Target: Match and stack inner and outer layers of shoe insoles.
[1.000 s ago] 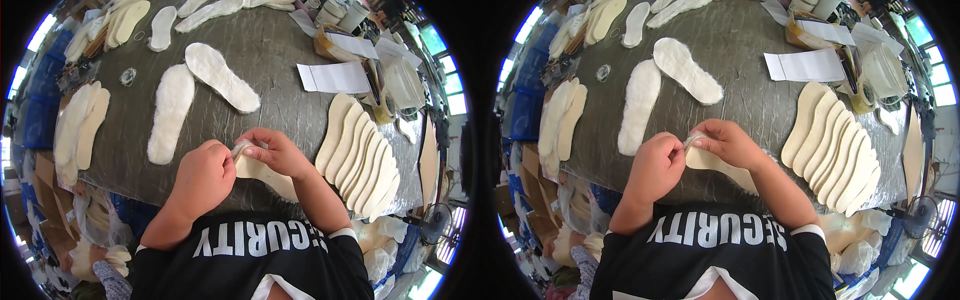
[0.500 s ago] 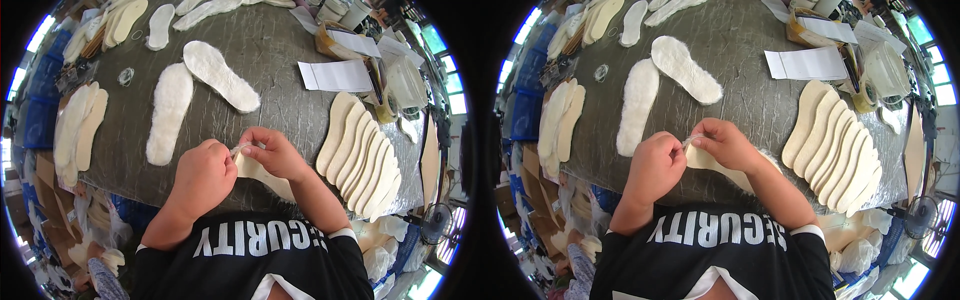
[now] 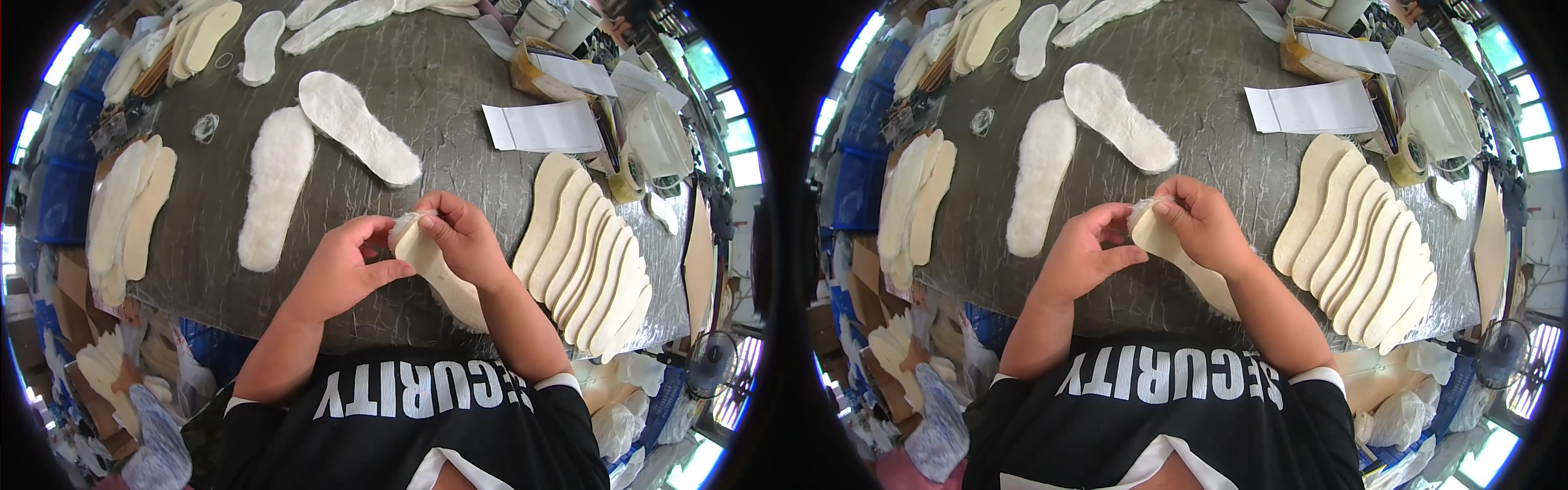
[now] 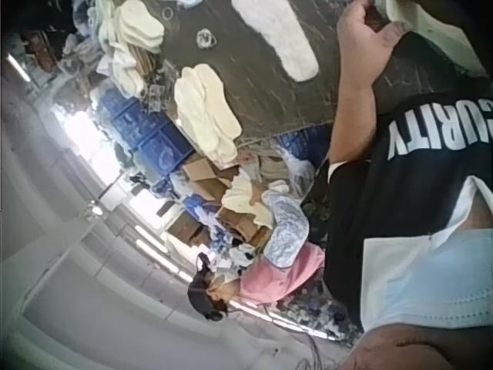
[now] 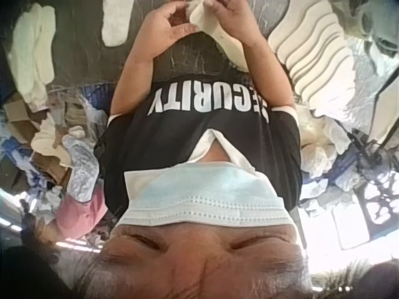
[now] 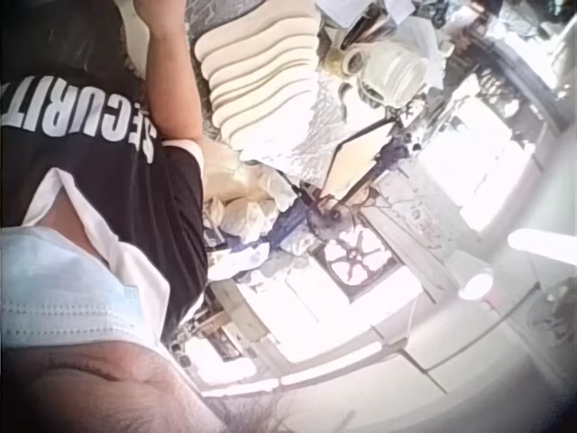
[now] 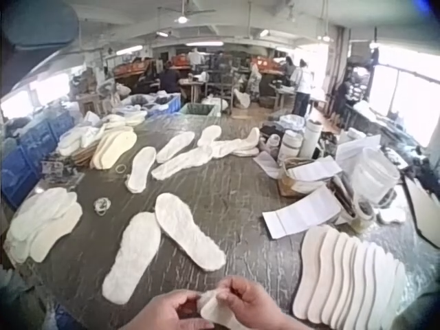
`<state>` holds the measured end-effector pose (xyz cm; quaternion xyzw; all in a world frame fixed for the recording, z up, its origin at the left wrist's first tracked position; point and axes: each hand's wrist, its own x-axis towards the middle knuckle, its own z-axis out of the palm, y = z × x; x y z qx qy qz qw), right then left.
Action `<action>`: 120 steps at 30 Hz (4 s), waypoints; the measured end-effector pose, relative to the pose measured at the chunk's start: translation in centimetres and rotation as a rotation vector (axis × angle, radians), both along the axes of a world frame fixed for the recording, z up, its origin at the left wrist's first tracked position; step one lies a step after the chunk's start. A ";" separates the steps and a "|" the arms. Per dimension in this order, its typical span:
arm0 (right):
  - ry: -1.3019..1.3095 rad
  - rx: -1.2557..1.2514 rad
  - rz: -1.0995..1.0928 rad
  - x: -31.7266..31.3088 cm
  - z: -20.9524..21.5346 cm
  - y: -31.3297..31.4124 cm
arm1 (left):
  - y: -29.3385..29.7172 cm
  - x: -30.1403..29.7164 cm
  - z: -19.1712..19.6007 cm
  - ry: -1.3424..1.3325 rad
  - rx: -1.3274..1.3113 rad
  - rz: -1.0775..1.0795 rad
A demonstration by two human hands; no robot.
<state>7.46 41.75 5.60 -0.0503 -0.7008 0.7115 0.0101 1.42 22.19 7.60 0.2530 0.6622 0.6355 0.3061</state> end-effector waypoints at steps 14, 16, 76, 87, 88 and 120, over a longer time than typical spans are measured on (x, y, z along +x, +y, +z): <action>-0.317 -0.332 -0.063 -1.8 0.8 2.0 | 3.2 -3.2 1.0 -0.300 0.304 0.272; -0.382 -0.384 -0.091 -2.1 1.1 1.9 | 2.1 -3.5 1.3 -0.219 0.278 0.248; 0.488 0.799 0.296 7.4 -0.5 -1.6 | -1.6 2.9 1.4 0.761 -0.446 -0.418; 0.551 0.699 0.162 7.8 -0.6 -1.7 | -1.3 4.0 1.1 0.737 -0.344 -0.304; 0.564 0.696 0.156 7.8 -0.7 -1.7 | -1.3 4.1 1.1 0.755 -0.340 -0.290; -0.046 0.402 0.183 6.9 1.2 4.4 | -0.1 -0.6 -1.7 0.153 -0.389 -0.294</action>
